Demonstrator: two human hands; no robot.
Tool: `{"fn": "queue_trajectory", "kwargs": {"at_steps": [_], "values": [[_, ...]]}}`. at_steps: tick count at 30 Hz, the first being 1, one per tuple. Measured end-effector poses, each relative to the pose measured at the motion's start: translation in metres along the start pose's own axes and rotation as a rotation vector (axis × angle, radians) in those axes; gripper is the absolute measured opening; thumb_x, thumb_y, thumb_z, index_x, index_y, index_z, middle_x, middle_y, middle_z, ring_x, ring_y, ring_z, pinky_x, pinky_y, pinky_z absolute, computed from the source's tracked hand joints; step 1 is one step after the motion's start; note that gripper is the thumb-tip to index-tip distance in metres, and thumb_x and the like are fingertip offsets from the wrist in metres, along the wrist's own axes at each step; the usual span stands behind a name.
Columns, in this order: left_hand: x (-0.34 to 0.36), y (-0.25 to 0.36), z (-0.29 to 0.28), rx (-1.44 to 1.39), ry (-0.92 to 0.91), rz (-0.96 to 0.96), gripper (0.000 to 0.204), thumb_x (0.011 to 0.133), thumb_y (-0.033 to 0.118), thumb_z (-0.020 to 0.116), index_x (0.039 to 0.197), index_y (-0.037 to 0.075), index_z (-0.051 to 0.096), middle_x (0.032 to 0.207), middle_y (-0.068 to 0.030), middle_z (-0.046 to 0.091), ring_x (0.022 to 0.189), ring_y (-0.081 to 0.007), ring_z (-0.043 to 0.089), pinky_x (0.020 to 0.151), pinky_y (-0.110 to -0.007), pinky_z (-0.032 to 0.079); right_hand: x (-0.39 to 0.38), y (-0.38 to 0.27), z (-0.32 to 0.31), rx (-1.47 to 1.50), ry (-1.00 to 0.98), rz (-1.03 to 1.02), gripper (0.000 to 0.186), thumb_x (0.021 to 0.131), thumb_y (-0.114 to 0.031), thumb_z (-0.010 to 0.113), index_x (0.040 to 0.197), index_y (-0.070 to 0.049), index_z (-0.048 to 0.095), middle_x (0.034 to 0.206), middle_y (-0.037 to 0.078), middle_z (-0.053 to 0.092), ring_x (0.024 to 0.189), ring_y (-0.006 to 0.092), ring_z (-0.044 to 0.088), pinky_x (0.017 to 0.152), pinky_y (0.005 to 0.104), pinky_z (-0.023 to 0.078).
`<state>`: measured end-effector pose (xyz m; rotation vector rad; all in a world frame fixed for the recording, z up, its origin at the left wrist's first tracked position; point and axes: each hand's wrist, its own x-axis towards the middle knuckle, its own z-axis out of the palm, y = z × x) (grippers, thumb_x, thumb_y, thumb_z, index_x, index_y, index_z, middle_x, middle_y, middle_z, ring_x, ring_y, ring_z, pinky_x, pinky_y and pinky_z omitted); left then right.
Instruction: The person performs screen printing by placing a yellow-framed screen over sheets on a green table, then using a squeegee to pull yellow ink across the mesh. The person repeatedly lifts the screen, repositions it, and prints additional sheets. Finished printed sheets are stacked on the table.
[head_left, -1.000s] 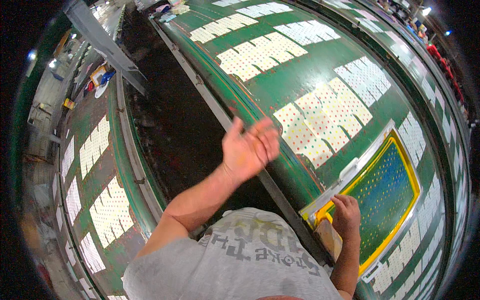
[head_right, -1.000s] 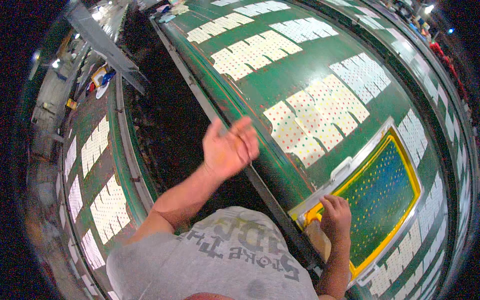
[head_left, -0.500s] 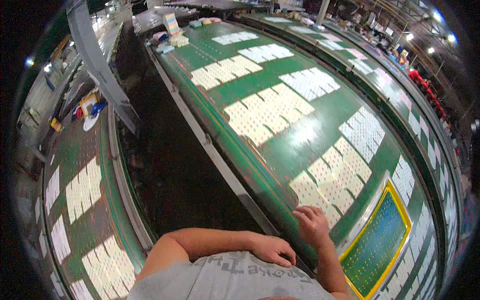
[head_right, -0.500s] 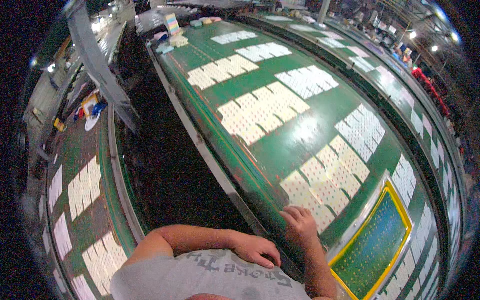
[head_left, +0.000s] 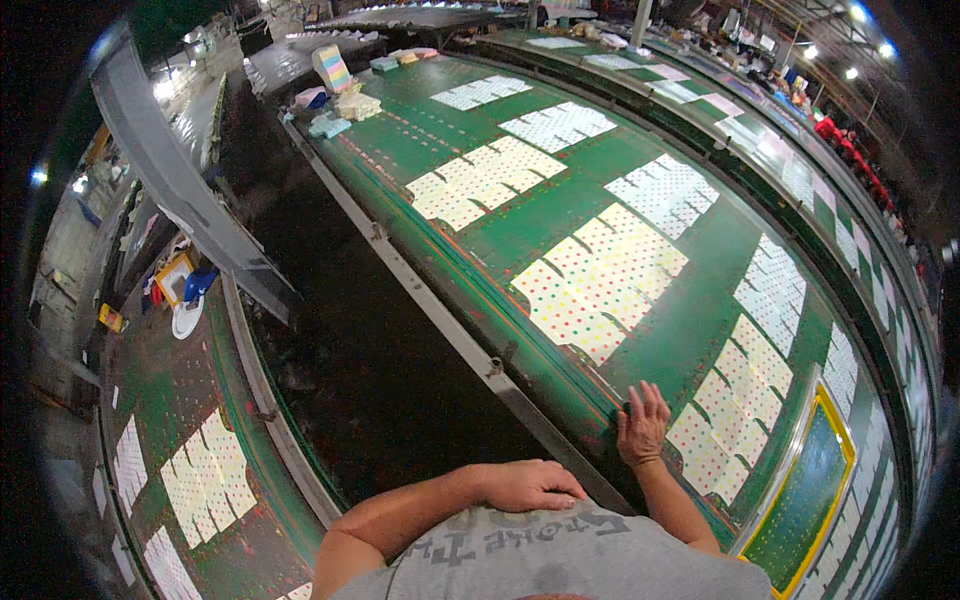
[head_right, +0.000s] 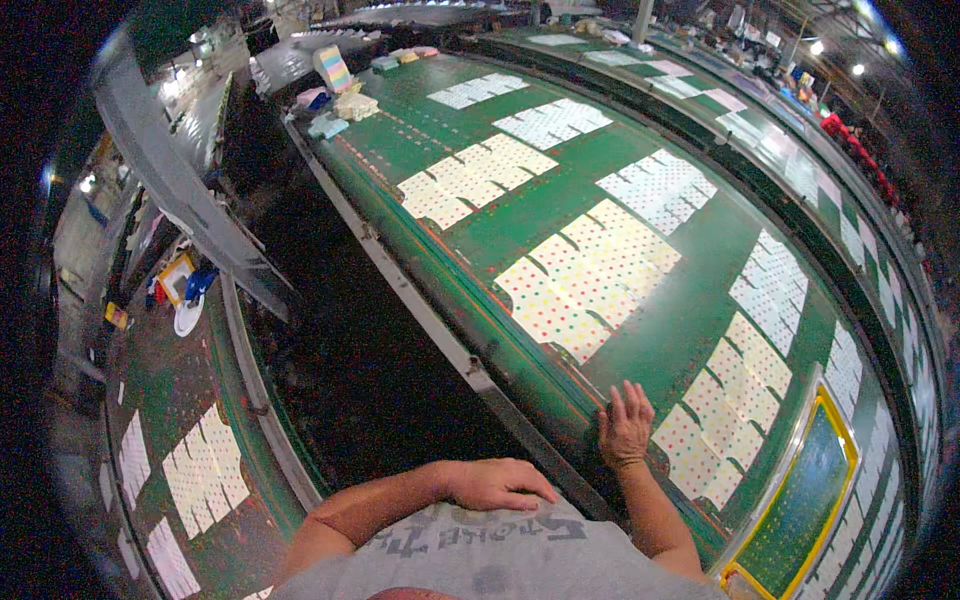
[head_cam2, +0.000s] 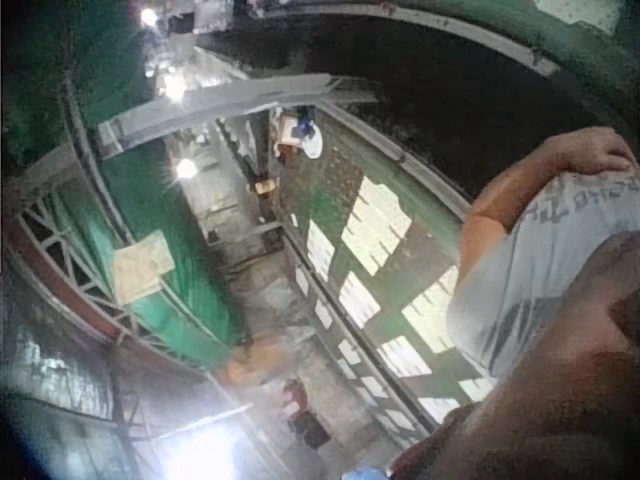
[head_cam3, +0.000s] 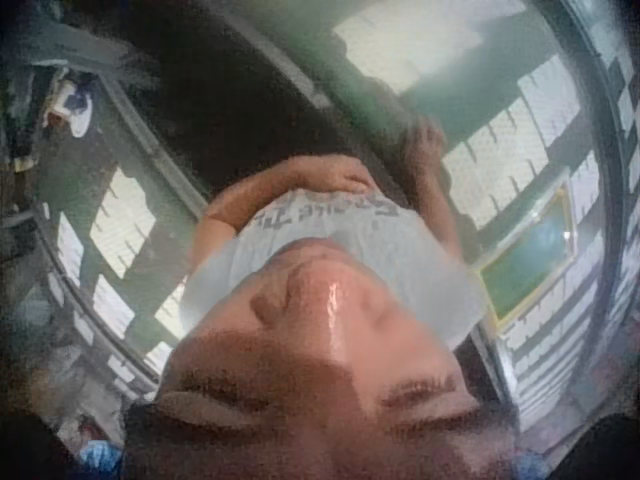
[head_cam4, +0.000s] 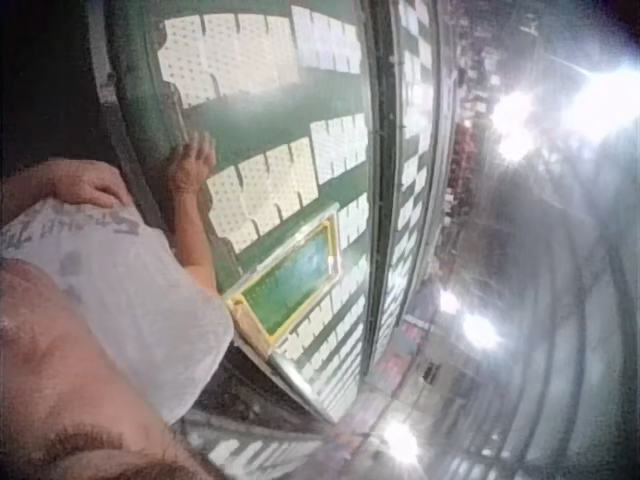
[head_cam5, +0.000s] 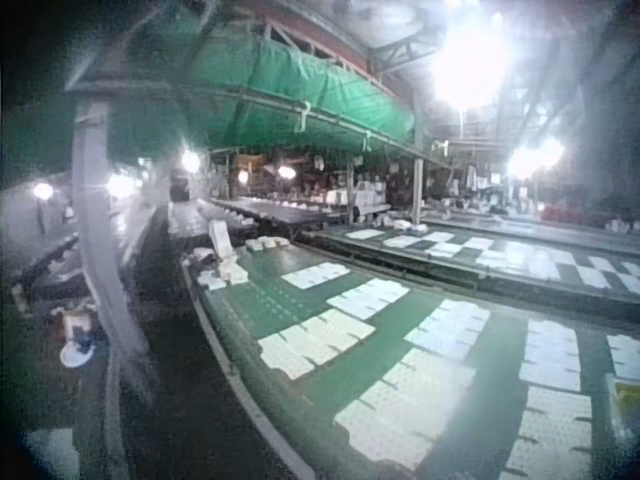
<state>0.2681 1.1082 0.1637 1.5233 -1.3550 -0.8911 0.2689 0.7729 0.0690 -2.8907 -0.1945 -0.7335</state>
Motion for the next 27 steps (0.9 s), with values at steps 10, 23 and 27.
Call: {"fn": "queue_trajectory", "kwargs": {"at_steps": [10,23,27], "values": [[-0.064,-0.052,-0.123,-0.028,0.188,-0.119,0.037,0.112,0.032,0.065,0.134,0.004,0.076,0.137,-0.0154,0.075,0.130,-0.0344,0.067,0.114,-0.047,0.051,0.006,0.000,0.006,-0.050,-0.090,0.129,0.061,0.105,-0.028,0.063,0.161,-0.007,0.050,0.172,0.019,0.043,0.160,0.0455,0.037,0.130,0.0592,0.028],[-0.103,-0.082,-0.322,0.125,0.263,-0.060,0.027,0.101,0.025,0.072,0.115,0.002,0.078,0.103,-0.0195,0.079,0.095,-0.0399,0.076,0.086,-0.049,0.059,0.133,-0.034,0.054,-0.363,0.280,0.399,0.055,0.114,-0.033,0.056,0.161,-0.005,0.053,0.171,0.019,0.046,0.160,0.0421,0.040,0.132,0.0568,0.031],[-0.128,-0.097,-0.393,0.256,0.324,0.017,0.027,0.099,0.021,0.074,0.118,0.003,0.079,0.104,-0.0184,0.080,0.095,-0.0384,0.076,0.087,-0.048,0.060,0.250,-0.100,0.100,-0.237,0.290,0.193,0.053,0.111,-0.030,0.064,0.159,-0.010,0.056,0.170,0.019,0.048,0.160,0.0454,0.041,0.130,0.0563,0.032]]}}
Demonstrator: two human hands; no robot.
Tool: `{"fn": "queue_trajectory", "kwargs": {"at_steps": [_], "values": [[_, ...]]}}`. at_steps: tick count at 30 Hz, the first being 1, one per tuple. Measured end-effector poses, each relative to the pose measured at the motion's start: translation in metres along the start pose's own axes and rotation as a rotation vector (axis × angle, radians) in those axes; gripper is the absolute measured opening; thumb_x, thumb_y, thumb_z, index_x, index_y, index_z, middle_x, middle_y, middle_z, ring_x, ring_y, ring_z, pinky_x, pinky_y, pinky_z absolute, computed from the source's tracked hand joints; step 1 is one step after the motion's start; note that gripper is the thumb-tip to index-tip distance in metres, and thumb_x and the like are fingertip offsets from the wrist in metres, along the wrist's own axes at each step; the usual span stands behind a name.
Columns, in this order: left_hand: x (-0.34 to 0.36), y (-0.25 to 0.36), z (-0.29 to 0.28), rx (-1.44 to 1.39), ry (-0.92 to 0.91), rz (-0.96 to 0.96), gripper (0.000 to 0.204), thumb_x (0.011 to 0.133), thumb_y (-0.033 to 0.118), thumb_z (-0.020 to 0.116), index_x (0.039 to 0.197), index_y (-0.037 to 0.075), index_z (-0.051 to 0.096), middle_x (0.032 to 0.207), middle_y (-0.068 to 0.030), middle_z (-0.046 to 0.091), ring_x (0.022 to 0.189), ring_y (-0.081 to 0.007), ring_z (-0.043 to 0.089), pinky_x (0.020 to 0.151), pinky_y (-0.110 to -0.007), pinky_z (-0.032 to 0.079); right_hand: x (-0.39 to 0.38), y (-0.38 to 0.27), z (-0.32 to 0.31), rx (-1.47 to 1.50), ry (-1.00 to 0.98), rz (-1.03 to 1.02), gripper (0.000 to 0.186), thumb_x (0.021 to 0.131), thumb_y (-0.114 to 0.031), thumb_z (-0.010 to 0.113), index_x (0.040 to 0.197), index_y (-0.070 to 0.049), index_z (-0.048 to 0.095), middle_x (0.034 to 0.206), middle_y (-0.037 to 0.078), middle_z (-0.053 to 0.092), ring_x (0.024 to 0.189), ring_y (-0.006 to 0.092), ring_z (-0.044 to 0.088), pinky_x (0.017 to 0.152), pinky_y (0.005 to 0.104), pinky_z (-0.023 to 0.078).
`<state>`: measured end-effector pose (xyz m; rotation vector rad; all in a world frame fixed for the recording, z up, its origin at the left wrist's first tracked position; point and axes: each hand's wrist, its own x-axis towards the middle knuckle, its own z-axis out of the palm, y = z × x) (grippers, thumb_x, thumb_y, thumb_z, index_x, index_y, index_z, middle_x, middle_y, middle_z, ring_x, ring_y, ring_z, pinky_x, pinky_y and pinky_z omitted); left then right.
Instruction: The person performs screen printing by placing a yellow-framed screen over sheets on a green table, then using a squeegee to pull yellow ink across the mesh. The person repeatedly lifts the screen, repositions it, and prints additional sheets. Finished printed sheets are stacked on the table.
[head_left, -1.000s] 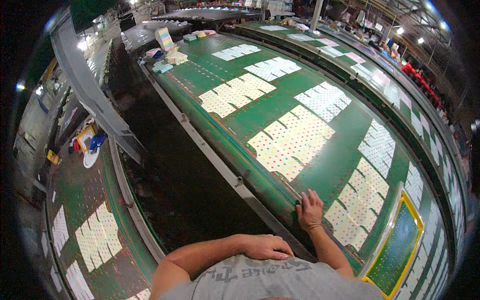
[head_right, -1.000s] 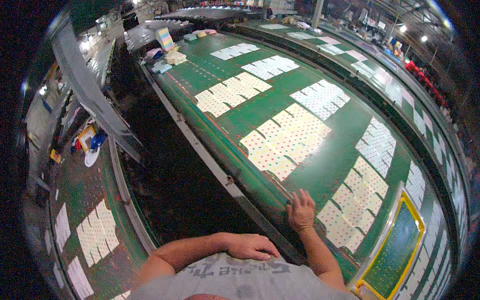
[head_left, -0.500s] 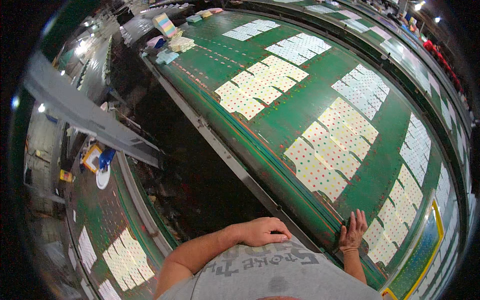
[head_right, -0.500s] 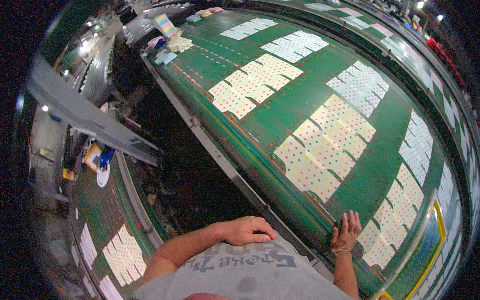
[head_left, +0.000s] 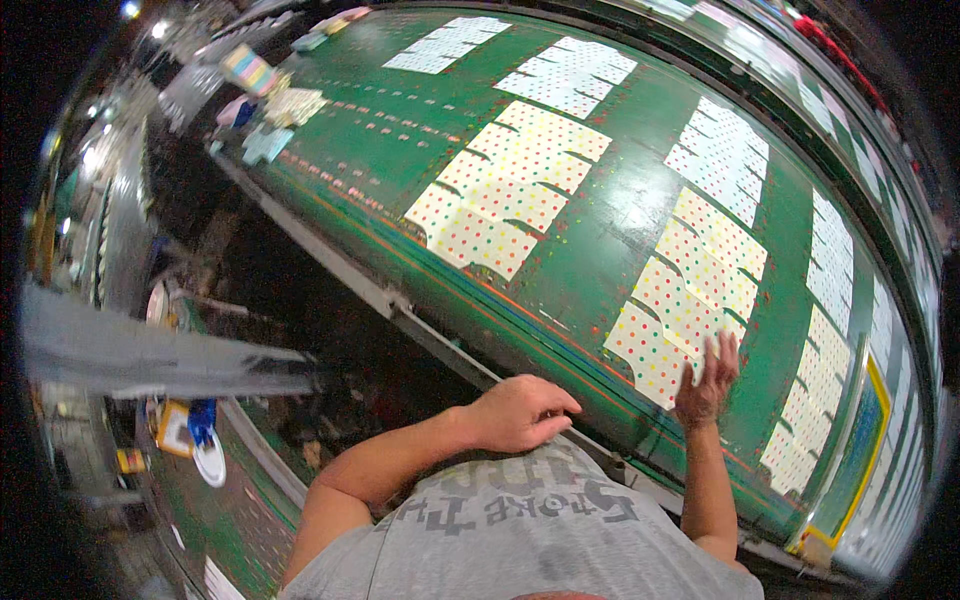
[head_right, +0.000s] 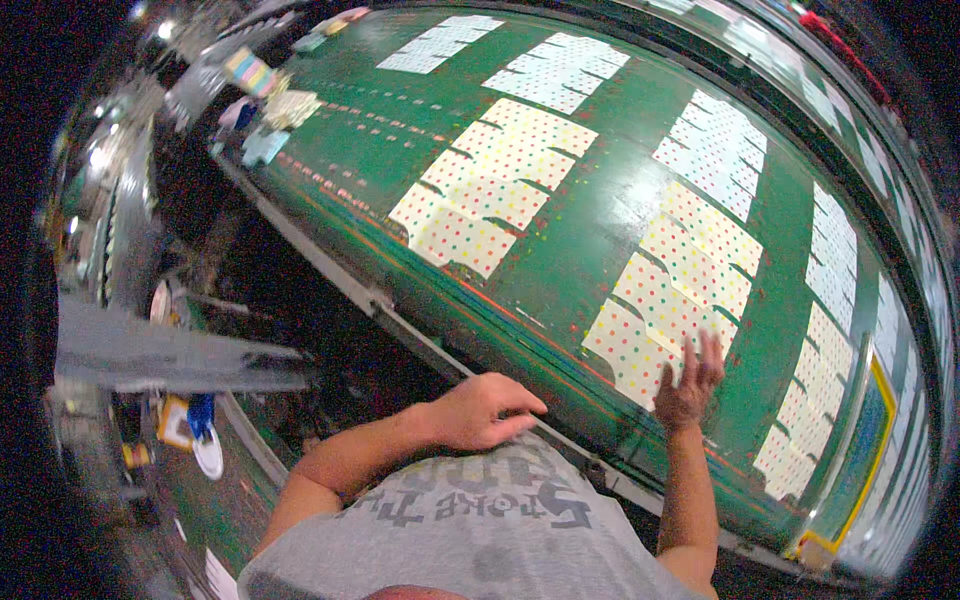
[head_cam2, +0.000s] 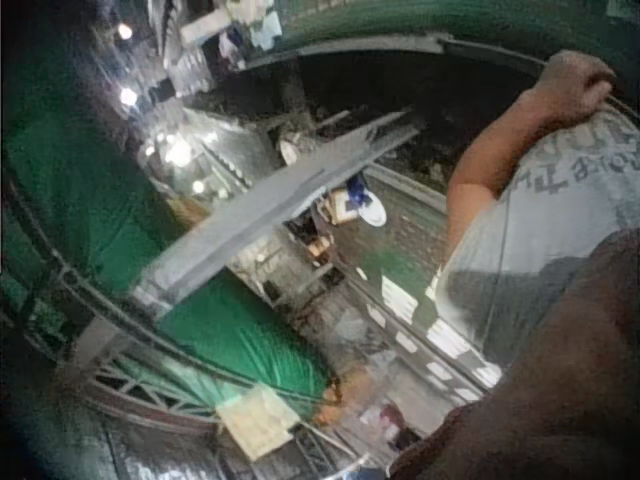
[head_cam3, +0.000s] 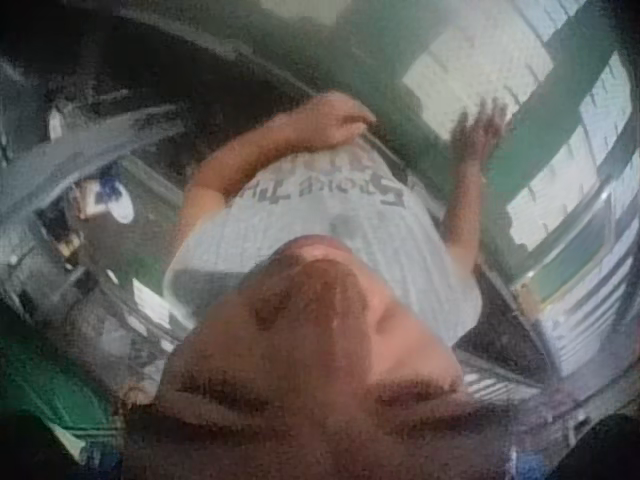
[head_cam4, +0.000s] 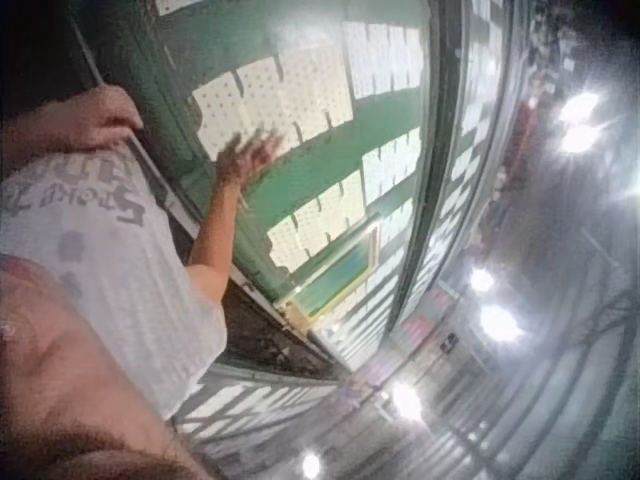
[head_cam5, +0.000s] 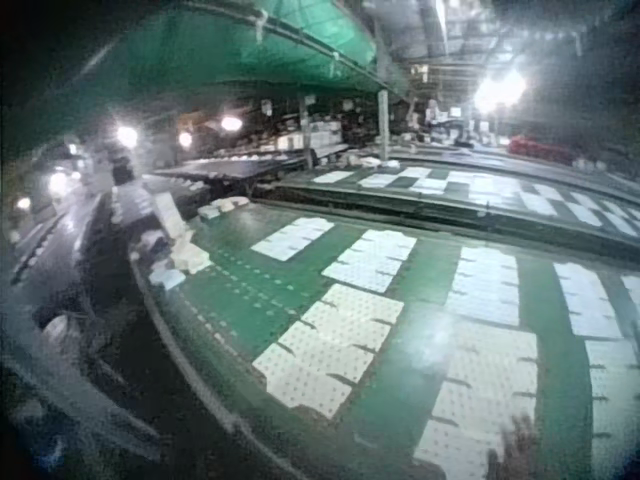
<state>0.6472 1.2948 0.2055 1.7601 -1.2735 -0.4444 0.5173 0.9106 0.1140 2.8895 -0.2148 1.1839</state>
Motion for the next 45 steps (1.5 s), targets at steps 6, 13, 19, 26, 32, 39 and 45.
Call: {"fn": "queue_trajectory", "kwargs": {"at_steps": [6,13,19,26,32,39,45], "values": [[-0.017,-0.084,-0.141,0.089,0.098,0.002,0.025,0.097,0.017,0.078,0.117,0.002,0.079,0.108,-0.0184,0.080,0.098,-0.0356,0.077,0.089,-0.045,0.061,0.067,-0.125,0.032,0.034,0.064,-0.034,0.035,0.104,-0.016,0.070,0.138,-0.012,0.072,0.155,0.015,0.063,0.151,0.0437,0.051,0.121,0.0535,0.042],[-0.020,-0.259,-0.298,0.120,0.495,-0.201,0.023,0.098,0.012,0.077,0.118,0.001,0.079,0.109,-0.0168,0.080,0.098,-0.0313,0.077,0.088,-0.042,0.062,0.121,-0.201,0.050,-0.041,0.037,0.012,0.022,0.093,-0.007,0.075,0.114,-0.010,0.077,0.133,0.012,0.074,0.133,0.0407,0.066,0.113,0.0552,0.048],[0.008,-0.405,-0.383,0.758,0.633,-0.351,0.047,0.098,0.021,0.078,0.142,0.006,0.067,0.145,-0.0154,0.067,0.138,-0.0378,0.058,0.119,-0.053,0.044,0.200,-0.220,0.082,-0.090,0.056,0.006,0.021,0.084,-0.006,0.081,0.100,-0.012,0.069,0.107,0.007,0.072,0.117,0.0352,0.070,0.108,0.0538,0.050],[0.015,-0.447,-0.381,1.000,0.832,-0.342,0.062,0.106,0.038,0.070,0.157,0.006,0.055,0.162,-0.0170,0.052,0.158,-0.0434,0.037,0.129,-0.060,0.030,0.306,-0.161,0.171,-0.114,-0.011,-0.014,0.012,0.087,-0.010,0.078,0.094,-0.011,0.068,0.099,0.009,0.070,0.101,0.0336,0.068,0.095,0.0493,0.052],[0.018,-0.441,-0.384,1.015,0.787,-0.422,0.059,0.110,0.038,0.066,0.157,0.004,0.054,0.163,-0.0187,0.052,0.156,-0.0436,0.040,0.128,-0.060,0.032,0.370,-0.081,0.278,-0.096,-0.215,0.206,0.007,0.093,-0.014,0.077,0.097,-0.010,0.081,0.104,0.013,0.074,0.106,0.0359,0.070,0.093,0.0473,0.056],[0.018,-0.439,-0.384,1.030,0.744,-0.442,0.057,0.111,0.038,0.065,0.155,0.003,0.057,0.161,-0.0187,0.055,0.155,-0.0438,0.041,0.129,-0.060,0.030,0.422,-0.016,0.354,-0.121,-0.332,0.227,0.014,0.092,-0.016,0.072,0.094,-0.014,0.086,0.106,0.015,0.078,0.105,0.0382,0.075,0.090,0.0508,0.063],[0.018,-0.437,-0.383,1.026,0.730,-0.464,0.055,0.111,0.034,0.066,0.154,0.002,0.057,0.161,-0.0185,0.054,0.156,-0.0436,0.040,0.129,-0.061,0.029,0.446,-0.001,0.372,-0.146,-0.516,0.255,0.015,0.092,-0.020,0.073,0.097,-0.012,0.085,0.108,0.016,0.080,0.106,0.0412,0.077,0.091,0.0530,0.064]]}}
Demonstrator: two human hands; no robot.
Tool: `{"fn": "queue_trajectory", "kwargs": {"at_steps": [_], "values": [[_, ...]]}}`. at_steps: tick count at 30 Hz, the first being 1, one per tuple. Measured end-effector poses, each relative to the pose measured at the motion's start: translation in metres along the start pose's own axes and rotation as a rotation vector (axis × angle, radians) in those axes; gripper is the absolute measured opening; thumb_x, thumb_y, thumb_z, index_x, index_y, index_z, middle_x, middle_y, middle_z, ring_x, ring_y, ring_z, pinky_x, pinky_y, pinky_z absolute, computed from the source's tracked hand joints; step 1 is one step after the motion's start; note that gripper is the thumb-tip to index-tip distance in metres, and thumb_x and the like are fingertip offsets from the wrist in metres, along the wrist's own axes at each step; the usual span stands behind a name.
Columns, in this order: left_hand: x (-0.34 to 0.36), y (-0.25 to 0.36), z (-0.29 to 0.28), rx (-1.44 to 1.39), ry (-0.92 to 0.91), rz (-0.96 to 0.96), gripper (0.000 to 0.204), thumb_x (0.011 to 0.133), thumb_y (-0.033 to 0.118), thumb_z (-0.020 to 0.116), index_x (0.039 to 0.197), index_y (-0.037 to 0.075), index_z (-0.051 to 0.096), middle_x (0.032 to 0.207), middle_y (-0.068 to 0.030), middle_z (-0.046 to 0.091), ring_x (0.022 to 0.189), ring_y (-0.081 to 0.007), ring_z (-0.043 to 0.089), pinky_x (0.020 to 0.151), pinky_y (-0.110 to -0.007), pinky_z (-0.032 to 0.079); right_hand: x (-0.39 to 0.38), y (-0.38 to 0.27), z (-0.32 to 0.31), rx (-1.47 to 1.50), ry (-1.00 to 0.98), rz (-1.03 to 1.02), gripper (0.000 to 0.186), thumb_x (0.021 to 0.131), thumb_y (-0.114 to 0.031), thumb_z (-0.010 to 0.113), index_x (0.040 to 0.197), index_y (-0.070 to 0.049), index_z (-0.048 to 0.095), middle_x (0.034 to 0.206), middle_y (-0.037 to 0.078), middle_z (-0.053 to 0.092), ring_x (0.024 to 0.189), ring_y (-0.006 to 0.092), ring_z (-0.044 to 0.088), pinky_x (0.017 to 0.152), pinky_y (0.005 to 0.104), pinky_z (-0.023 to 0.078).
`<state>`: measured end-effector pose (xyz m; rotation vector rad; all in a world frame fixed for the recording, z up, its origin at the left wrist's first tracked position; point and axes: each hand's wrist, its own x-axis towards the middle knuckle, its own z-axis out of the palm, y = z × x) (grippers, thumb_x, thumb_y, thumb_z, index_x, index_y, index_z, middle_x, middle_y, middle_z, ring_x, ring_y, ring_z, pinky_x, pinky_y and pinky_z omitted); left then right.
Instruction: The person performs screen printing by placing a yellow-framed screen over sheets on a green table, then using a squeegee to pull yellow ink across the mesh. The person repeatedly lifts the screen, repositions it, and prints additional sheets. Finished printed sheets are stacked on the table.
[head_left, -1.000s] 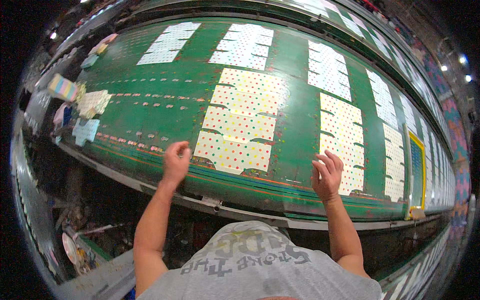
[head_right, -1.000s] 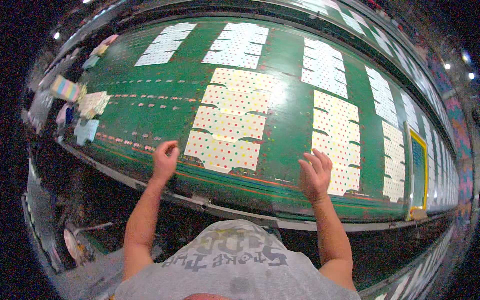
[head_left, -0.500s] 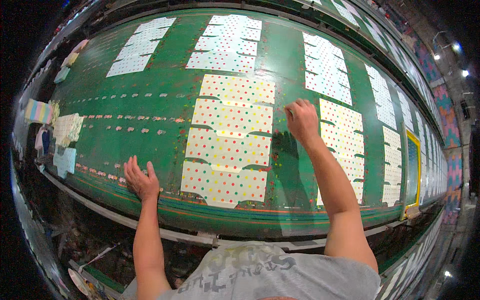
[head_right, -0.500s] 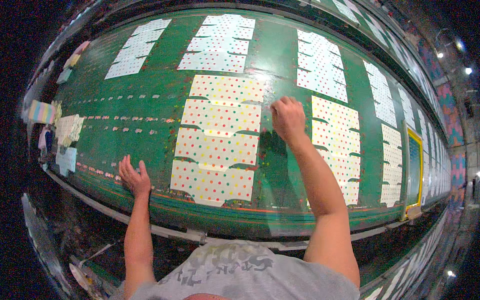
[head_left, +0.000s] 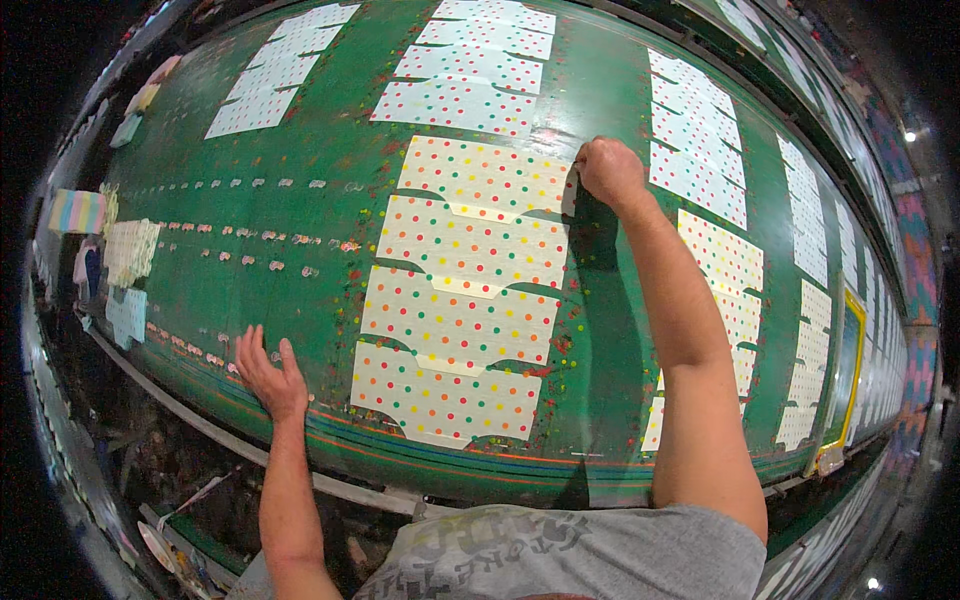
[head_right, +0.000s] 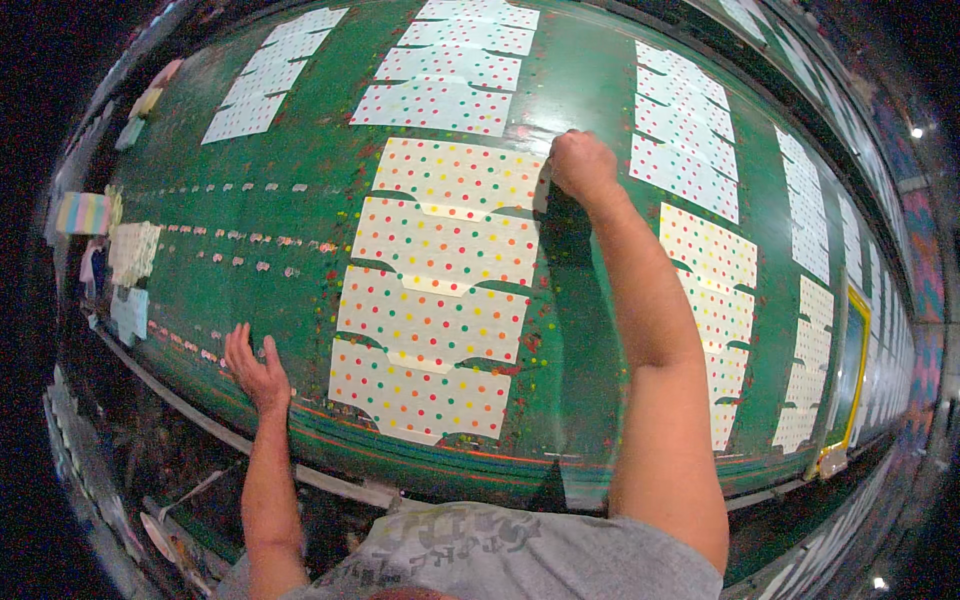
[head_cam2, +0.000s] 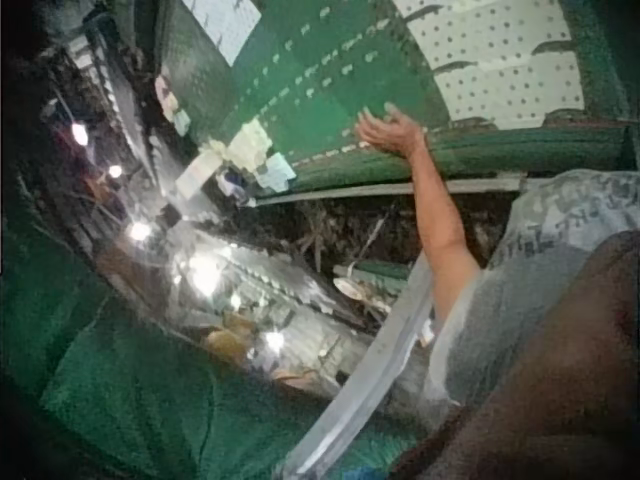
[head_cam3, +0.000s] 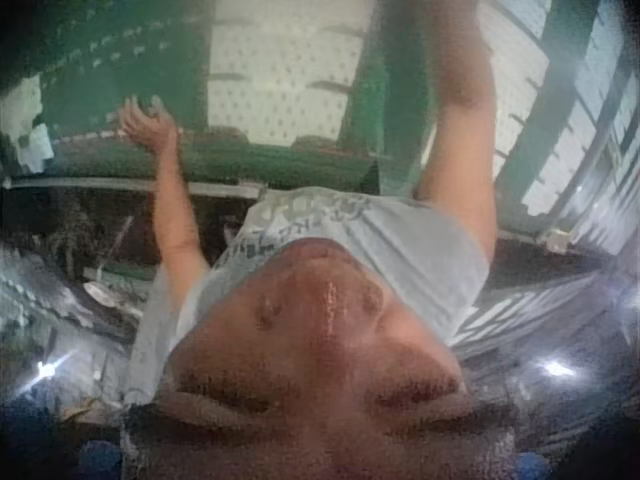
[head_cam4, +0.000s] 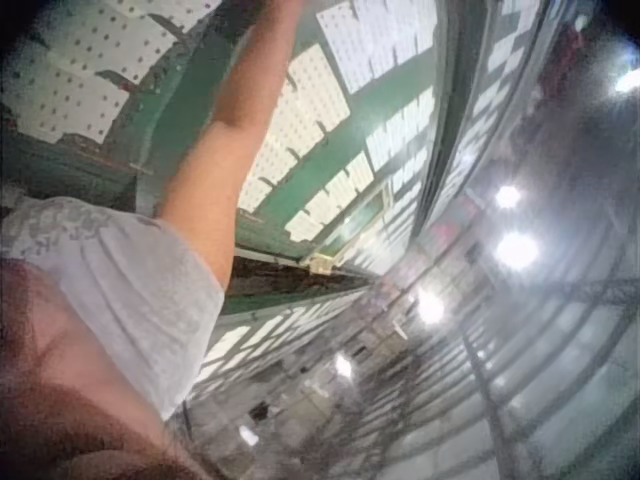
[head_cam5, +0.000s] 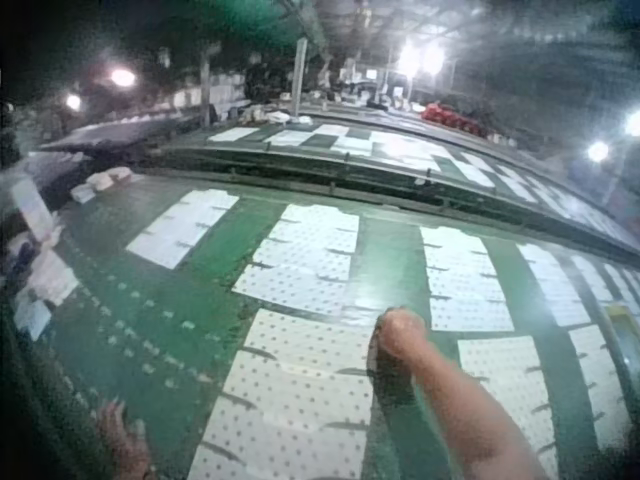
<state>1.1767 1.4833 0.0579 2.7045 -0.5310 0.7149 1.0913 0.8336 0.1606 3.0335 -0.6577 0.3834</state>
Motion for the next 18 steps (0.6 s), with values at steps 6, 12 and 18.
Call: {"fn": "queue_trajectory", "kwargs": {"at_steps": [6,12,18], "values": [[0.000,0.003,-0.003,-0.011,-0.013,-0.002,0.053,0.110,0.031,0.066,0.154,0.003,0.056,0.162,-0.0184,0.053,0.156,-0.0431,0.040,0.129,-0.061,0.030,0.016,-0.006,-0.015,-0.043,-0.234,-0.017,0.021,0.089,-0.021,0.075,0.102,-0.007,0.084,0.110,0.021,0.082,0.103,0.0428,0.080,0.088,0.0546,0.065],[0.001,0.002,-0.002,-0.036,-0.012,-0.007,0.053,0.110,0.031,0.065,0.154,0.002,0.056,0.161,-0.0188,0.054,0.156,-0.0437,0.040,0.129,-0.060,0.030,0.015,-0.023,-0.024,-0.053,-0.296,0.002,0.023,0.087,-0.022,0.075,0.104,-0.010,0.085,0.107,0.020,0.082,0.100,0.0422,0.080,0.087,0.0533,0.064],[0.002,0.004,-0.008,-0.124,0.039,0.069,0.058,0.106,0.031,0.070,0.154,0.002,0.056,0.161,-0.0183,0.054,0.155,-0.0439,0.042,0.129,-0.060,0.031,-0.061,-0.120,-0.049,0.424,-0.282,-0.356,0.012,0.086,-0.012,0.080,0.098,-0.010,0.078,0.110,0.014,0.075,0.110,0.0366,0.072,0.096,0.0471,0.060]]}}
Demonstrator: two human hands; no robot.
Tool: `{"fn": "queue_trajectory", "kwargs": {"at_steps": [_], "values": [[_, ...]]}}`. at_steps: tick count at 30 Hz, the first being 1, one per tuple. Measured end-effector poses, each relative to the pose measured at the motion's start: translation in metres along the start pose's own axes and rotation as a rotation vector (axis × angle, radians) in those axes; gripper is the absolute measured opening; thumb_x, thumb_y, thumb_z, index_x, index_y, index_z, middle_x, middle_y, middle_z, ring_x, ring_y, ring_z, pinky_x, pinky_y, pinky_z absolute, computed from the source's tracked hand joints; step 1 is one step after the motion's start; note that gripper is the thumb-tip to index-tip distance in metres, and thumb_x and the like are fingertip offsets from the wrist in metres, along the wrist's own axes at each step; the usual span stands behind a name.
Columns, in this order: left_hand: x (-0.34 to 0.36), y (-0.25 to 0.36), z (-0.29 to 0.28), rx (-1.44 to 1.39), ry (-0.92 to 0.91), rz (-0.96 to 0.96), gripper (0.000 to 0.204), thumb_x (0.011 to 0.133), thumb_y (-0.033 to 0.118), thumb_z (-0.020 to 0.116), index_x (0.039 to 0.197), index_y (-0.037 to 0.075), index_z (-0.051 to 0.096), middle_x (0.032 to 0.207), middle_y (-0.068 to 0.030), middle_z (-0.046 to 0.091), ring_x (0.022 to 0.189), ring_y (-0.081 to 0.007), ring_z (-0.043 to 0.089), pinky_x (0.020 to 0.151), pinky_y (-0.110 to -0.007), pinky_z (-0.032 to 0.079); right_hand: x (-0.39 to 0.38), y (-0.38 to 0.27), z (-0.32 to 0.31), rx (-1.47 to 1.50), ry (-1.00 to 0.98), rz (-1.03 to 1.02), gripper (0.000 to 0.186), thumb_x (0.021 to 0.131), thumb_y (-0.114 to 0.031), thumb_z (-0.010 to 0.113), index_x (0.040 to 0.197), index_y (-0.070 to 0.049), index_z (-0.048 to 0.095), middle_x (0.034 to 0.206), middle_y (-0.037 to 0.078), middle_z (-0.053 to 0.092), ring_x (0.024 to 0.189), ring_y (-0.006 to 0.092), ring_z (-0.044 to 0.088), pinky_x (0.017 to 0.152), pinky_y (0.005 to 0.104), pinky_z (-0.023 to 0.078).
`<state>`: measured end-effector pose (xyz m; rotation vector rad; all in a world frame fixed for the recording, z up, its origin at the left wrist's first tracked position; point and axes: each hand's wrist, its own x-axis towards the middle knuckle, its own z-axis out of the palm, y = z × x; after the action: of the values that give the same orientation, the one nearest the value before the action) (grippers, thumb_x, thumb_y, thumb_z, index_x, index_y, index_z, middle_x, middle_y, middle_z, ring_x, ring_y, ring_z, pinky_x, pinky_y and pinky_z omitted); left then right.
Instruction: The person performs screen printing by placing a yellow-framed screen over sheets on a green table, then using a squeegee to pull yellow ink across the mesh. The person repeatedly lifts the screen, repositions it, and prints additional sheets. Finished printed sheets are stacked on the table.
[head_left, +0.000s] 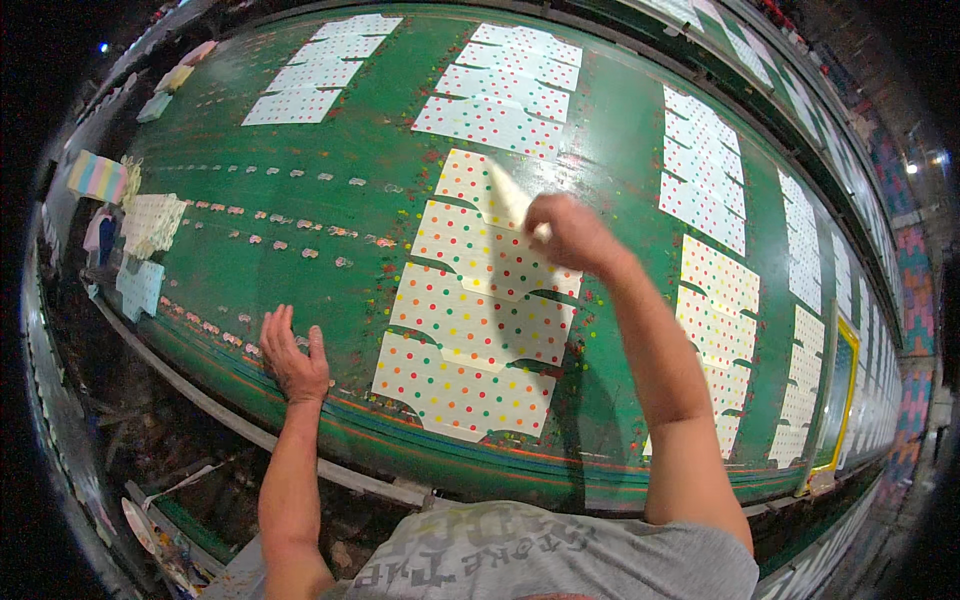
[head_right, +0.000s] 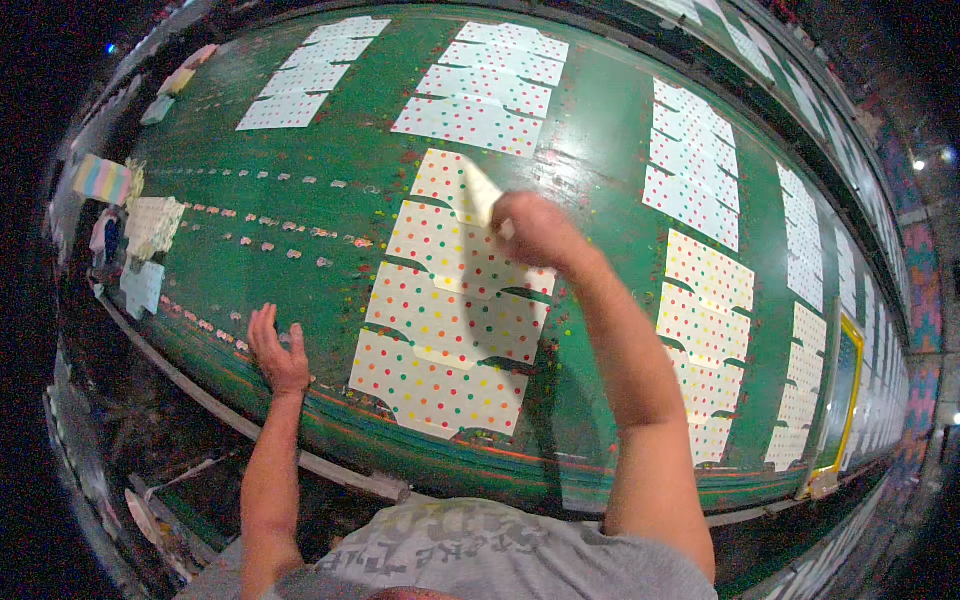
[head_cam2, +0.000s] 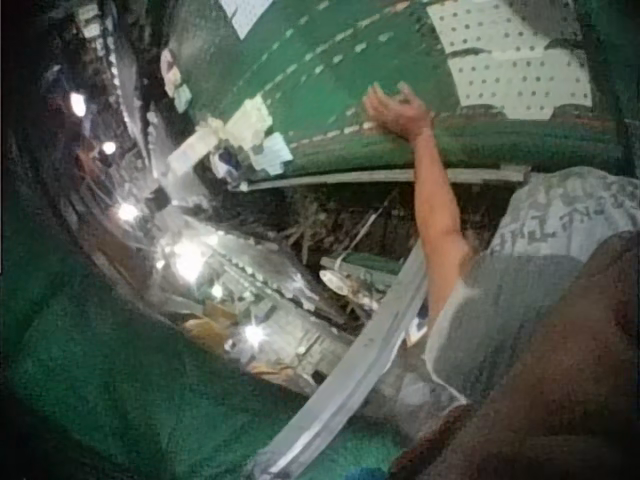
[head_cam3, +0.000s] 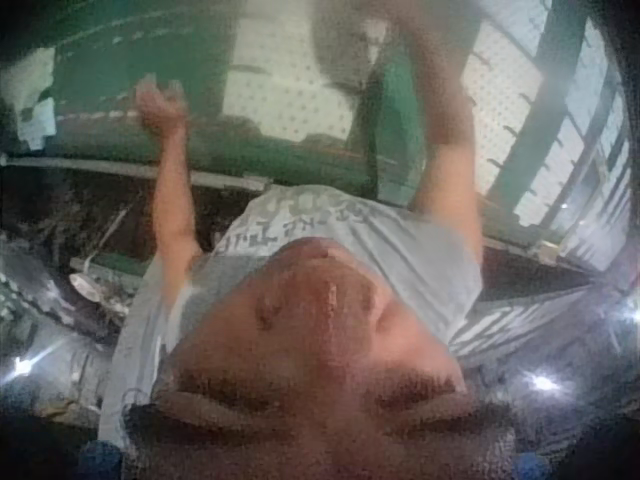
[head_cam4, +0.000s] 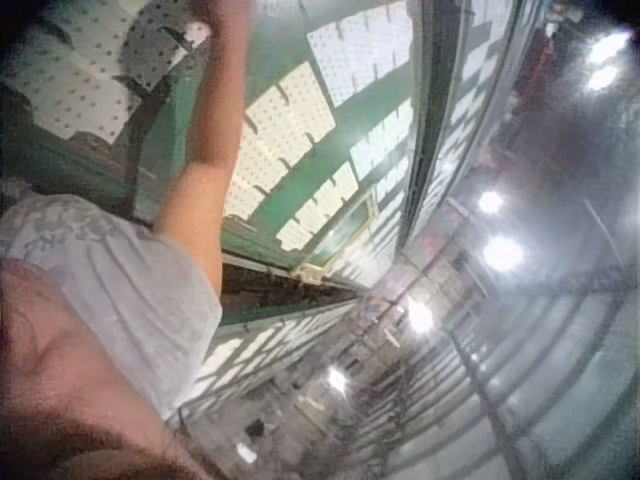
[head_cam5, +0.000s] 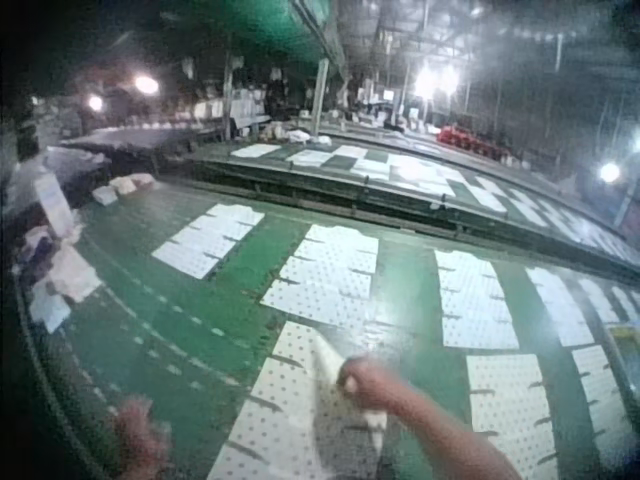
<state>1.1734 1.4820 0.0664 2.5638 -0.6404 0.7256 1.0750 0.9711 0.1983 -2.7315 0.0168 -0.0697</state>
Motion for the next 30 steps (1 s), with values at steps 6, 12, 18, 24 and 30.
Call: {"fn": "queue_trajectory", "kwargs": {"at_steps": [6,12,18,24,30], "values": [[0.004,0.047,-0.040,-0.306,0.035,0.307,0.080,0.086,0.014,0.083,0.159,0.004,0.050,0.165,-0.0204,0.048,0.154,-0.0472,0.043,0.128,-0.061,0.033,-0.071,-0.163,0.036,0.406,-0.096,-0.457,0.012,0.079,-0.011,0.077,0.088,-0.006,0.071,0.099,0.015,0.071,0.104,0.0378,0.070,0.093,0.0476,0.058],[-0.018,0.092,-0.080,-0.315,-0.141,0.557,0.054,0.084,0.005,0.080,0.136,0.019,0.074,0.156,-0.0116,0.061,0.151,-0.0405,0.049,0.128,-0.062,0.033,-0.163,-0.239,0.046,0.715,-0.248,-0.438,0.015,0.082,-0.015,0.073,0.087,-0.003,0.067,0.100,0.015,0.073,0.100,0.0361,0.072,0.095,0.0456,0.057],[-0.057,0.066,-0.108,-0.815,-0.627,0.572,0.024,0.081,-0.001,0.079,0.102,0.010,0.077,0.116,-0.0078,0.079,0.123,-0.0342,0.070,0.119,-0.053,0.045,-0.273,-0.246,0.049,0.917,-0.196,-0.183,0.022,0.087,-0.020,0.074,0.083,-0.002,0.063,0.103,0.015,0.075,0.099,0.0295,0.071,0.093,0.0422,0.056],[-0.090,0.063,-0.150,-1.061,-0.943,0.219,0.024,0.090,-0.002,0.077,0.113,0.005,0.076,0.104,-0.0082,0.079,0.101,-0.0204,0.076,0.095,-0.036,0.059,-0.353,-0.252,0.066,1.235,-0.016,0.113,0.021,0.085,-0.018,0.081,0.084,-0.003,0.066,0.108,0.013,0.075,0.097,0.0184,0.067,0.089,0.0351,0.055],[-0.074,0.073,-0.148,-1.234,-1.036,-0.045,0.041,0.096,0.002,0.077,0.137,0.004,0.069,0.110,-0.0054,0.076,0.098,-0.0129,0.072,0.089,-0.032,0.060,-0.373,-0.227,0.076,1.182,0.064,0.361,0.016,0.091,-0.012,0.077,0.088,-0.001,0.066,0.104,0.010,0.074,0.093,0.0128,0.065,0.084,0.0303,0.054]]}}
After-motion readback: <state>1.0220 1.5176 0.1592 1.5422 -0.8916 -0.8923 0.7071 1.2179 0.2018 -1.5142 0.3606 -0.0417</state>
